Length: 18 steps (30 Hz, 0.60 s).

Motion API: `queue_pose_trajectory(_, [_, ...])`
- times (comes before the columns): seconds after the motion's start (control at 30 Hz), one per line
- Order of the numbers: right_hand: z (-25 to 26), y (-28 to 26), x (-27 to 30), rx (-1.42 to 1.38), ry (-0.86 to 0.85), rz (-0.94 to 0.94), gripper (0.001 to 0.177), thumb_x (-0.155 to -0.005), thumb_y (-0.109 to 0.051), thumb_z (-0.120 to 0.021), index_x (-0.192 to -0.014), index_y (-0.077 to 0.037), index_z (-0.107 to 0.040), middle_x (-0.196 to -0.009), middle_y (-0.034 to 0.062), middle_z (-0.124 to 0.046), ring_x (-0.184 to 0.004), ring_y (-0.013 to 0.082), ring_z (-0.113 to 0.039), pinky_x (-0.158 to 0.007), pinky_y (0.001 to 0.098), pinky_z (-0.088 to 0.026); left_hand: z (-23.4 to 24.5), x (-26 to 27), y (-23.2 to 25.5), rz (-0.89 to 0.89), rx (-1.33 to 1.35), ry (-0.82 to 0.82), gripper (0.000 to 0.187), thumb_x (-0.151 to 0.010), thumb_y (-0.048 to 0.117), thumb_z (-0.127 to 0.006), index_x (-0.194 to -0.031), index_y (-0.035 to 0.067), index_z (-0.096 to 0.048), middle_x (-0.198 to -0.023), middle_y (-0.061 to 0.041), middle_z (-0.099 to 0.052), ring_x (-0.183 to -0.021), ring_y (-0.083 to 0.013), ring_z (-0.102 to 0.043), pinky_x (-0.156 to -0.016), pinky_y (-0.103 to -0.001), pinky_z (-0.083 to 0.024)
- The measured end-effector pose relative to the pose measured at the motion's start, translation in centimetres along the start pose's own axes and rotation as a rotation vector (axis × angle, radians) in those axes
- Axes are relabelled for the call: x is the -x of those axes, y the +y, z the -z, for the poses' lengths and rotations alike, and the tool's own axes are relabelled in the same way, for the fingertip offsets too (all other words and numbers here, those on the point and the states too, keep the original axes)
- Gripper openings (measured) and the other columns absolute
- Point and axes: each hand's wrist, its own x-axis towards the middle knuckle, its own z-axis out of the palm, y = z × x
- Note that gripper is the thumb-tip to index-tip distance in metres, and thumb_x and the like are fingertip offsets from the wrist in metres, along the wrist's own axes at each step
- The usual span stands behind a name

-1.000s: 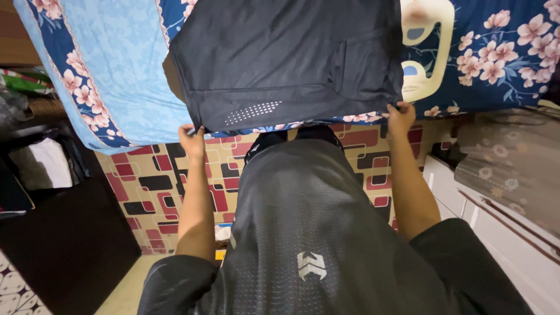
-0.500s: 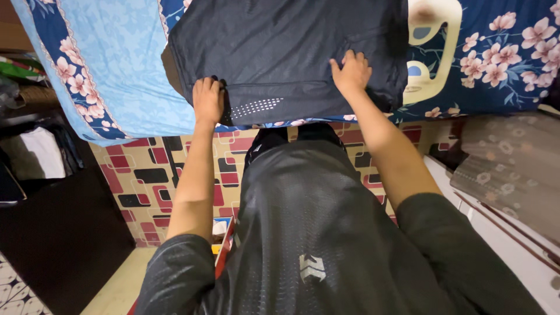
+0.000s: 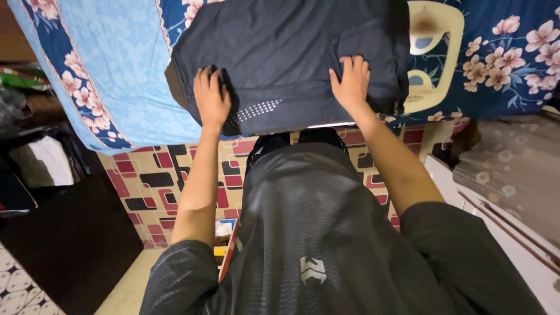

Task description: The person folds several shirts on an ironing board over a bed and places them into a closet.

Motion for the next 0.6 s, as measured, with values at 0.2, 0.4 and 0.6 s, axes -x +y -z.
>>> queue_pose_trajectory(0.2, [2.7, -1.7, -1.5, -0.127, 0.076, 0.09, 0.034, -0.094, -0.021, -0.078, -0.12, -0.007, -0.062, -0.122, 0.0161, -0.056, -0.115, 0.0384, -0.053, -0.097, 0.049, -0.042, -3.0, -8.4, 1.4, -0.068, 0.099, -0.03, 0.049, -0.095, 0.013, -0.072, -0.141, 0.004, -0.056, -0.153, -0.02, -0.046, -0.144, -0.0452, -0.039, -0.119, -0.052, -0.033])
queue_pose_trajectory(0.4, [3.5, -4.8, -10.1, -0.311, 0.0, 0.178, 0.033, -0.097, -0.009, -0.073, -0.128, -0.006, -0.06, -0.126, 0.0137, -0.061, -0.12, 0.036, -0.057, -0.103, 0.0472, -0.045, -7.2, -18.1, 3.0, -0.175, 0.201, -0.132, 0.067, -0.095, 0.025, -0.078, -0.147, -0.003, -0.046, -0.147, -0.024, -0.049, -0.137, -0.0463, -0.04, -0.117, -0.055, -0.031])
queue_pose_trajectory(0.6, [0.1, -6.8, -19.0, -0.346, -0.231, 0.383, 0.075, -0.076, 0.012, -0.057, -0.148, -0.008, -0.052, -0.148, 0.0164, -0.054, -0.131, 0.0378, -0.053, -0.11, 0.0478, -0.039, -8.0, -22.3, 3.3, -0.065, 0.07, -0.495, 0.05, -0.08, 0.026, -0.085, -0.124, 0.01, -0.067, -0.116, -0.016, -0.066, -0.107, -0.0382, -0.062, -0.095, -0.049, -0.048])
